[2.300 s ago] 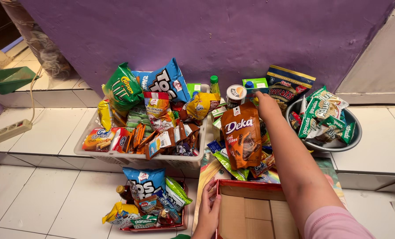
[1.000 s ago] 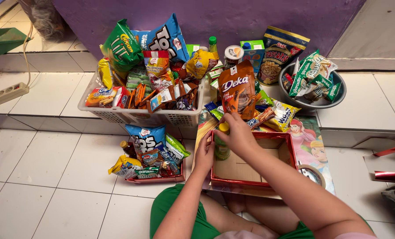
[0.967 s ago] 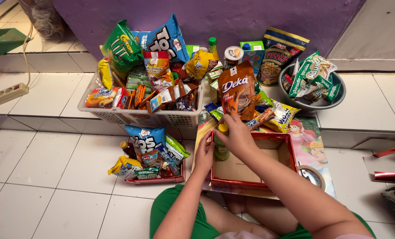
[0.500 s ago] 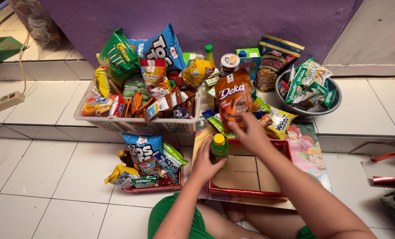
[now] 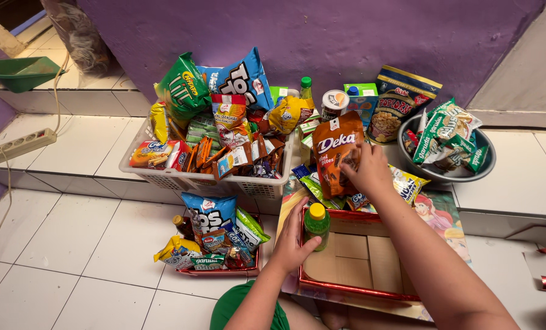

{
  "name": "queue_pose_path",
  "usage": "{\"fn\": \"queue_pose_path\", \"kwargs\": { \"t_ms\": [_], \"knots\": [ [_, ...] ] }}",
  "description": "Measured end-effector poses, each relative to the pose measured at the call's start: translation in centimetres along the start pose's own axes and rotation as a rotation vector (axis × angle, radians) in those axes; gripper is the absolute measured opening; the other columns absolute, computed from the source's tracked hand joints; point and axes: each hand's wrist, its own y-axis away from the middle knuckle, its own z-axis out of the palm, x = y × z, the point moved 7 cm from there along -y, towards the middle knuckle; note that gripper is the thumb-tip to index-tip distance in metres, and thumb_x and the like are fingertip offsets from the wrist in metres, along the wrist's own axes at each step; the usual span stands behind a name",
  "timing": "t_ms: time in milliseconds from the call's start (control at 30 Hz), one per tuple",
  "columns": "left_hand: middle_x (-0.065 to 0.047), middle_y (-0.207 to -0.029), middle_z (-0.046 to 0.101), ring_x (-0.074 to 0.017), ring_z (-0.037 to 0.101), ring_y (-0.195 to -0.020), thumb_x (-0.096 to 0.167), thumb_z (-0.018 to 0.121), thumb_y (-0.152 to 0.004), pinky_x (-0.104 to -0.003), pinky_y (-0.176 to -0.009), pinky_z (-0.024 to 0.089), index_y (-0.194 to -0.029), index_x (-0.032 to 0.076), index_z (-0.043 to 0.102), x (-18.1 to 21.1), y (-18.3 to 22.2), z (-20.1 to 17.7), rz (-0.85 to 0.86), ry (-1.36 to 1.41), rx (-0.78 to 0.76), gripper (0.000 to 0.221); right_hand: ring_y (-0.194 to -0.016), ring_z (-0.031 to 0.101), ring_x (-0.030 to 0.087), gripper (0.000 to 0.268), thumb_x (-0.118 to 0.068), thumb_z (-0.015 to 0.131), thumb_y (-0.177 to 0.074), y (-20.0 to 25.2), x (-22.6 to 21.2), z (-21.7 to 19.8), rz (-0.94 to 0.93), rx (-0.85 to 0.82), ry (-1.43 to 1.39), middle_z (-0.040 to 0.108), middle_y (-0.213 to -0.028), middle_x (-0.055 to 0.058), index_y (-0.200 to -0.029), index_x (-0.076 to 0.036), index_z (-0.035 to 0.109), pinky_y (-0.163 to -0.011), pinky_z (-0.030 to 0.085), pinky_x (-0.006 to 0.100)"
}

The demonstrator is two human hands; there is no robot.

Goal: The person packs a variety of snacks, drinks, and small packages into a red box, then uses scissors to cut and apply tape to secure the items.

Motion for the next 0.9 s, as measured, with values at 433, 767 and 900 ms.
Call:
{"fn": "queue_pose_path", "kwargs": {
  "t_ms": [433,767,900],
  "knots": [
    [-0.015,-0.157,0.047,-0.0358,0.036,-0.147,0.034,0.080,-0.085,-0.052,-0.121,0.026,-0.159,0.018,0.023,-2.4,-0.3,2.3,-0.116,-0.129,0.086,0.095,-0.126,0.054,0.029,0.042,-0.028,0.066,-0.097,-9.9,-17.1,-2.3,-0.423,0.022,-0.255,0.058,-0.133,0.012,-0.133,-0.007,0.060,-0.106,0.044,0.047],
    [-0.017,-0.151,0.050,-0.0367,0.033,-0.149,0.035,0.083,-0.077,-0.043,-0.120,0.028,-0.154,0.013,0.035,-5.5,-0.4,2.9,-0.114,0.023,0.118,0.093,-0.122,0.061,0.042,0.082,-0.051,0.074,-0.090,-22.0,-23.5,9.6,-0.213,-0.255,-0.022,0.062,-0.135,0.021,-0.149,-0.006,0.037,-0.094,0.051,0.053],
    [-0.012,-0.148,0.053,-0.0332,0.039,-0.147,0.037,0.081,-0.074,-0.042,-0.118,0.032,-0.152,0.015,0.038,-4.8,-0.6,2.5,-0.170,0.060,0.101,0.092,-0.107,0.068,0.041,0.060,-0.057,0.073,-0.088,-21.5,-23.4,10.0,-0.175,-0.173,0.046,0.073,-0.115,0.015,-0.129,-0.015,0.059,-0.084,0.054,0.052]
  ]
}}
